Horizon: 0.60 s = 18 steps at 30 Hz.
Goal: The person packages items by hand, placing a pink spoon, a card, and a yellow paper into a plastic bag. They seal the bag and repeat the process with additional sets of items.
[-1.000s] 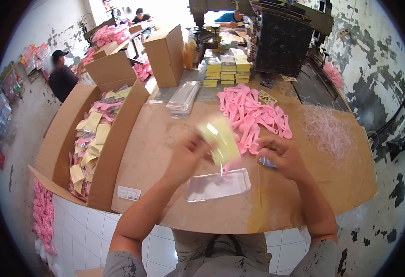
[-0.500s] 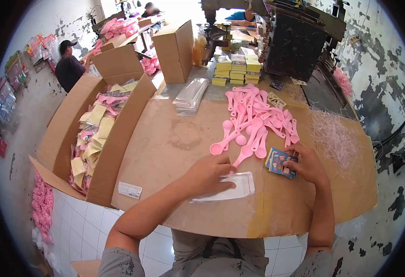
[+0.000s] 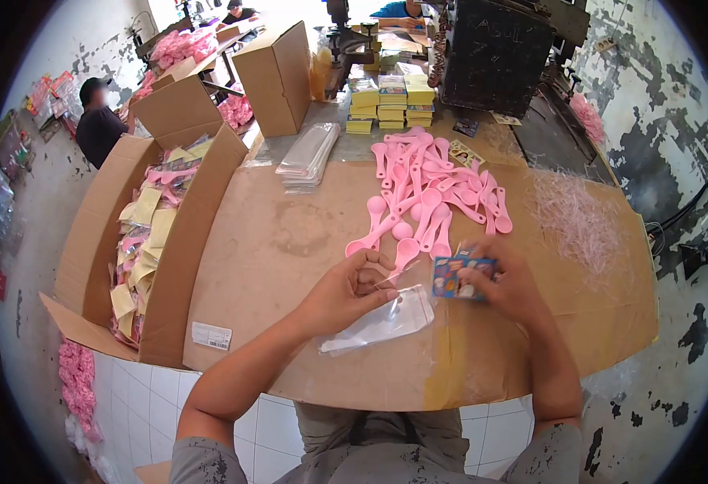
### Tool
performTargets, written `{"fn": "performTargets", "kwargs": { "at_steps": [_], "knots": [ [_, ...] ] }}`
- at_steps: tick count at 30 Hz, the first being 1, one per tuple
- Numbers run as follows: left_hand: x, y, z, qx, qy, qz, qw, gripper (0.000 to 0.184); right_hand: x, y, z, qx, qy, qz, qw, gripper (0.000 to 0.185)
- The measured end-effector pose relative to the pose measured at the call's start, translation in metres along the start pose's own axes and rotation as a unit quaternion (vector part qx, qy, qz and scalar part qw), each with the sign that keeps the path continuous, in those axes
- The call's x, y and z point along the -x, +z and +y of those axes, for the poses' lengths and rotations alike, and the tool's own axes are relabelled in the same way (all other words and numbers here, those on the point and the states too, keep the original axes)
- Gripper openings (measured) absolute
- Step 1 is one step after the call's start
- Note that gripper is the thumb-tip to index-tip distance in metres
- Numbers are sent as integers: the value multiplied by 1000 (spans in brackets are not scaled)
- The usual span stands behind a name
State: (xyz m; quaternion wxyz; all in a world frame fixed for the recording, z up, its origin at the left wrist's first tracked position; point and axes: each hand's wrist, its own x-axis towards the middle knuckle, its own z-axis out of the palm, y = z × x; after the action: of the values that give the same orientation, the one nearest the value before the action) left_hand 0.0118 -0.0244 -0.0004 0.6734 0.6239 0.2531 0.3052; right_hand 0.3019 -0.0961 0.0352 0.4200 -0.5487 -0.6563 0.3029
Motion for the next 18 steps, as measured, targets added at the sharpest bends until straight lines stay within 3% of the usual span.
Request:
{"fn": "performTargets", "kwargs": {
  "at_steps": [2, 5, 8, 11, 14, 17, 18],
  "knots": [
    [-1, 2, 2, 23, -2, 2, 1000, 40, 0, 10, 7, 65, -29, -79, 994, 20],
    [-1, 1, 0, 24, -31, 4, 999, 48, -4, 20, 17, 69, -147, -74, 984, 24],
    [-1, 1, 0, 26, -36, 4, 999, 51, -2, 24, 29, -102, -88, -34, 990, 26],
    [1, 4, 4, 26, -23, 14, 999, 51, 2, 30, 1, -288, 28, 40, 956, 27],
    [1, 4, 4, 14, -24, 17, 999, 52, 3, 28, 5, -227, 14, -5, 974, 33],
    [2, 6, 1, -5, -29, 9, 1000, 53, -3, 17, 15, 62, -194, -94, 974, 39],
    [4, 8, 1, -19, -26, -3, 999, 53, -4, 18, 14, 60, -181, -111, 975, 37]
  ]
}}
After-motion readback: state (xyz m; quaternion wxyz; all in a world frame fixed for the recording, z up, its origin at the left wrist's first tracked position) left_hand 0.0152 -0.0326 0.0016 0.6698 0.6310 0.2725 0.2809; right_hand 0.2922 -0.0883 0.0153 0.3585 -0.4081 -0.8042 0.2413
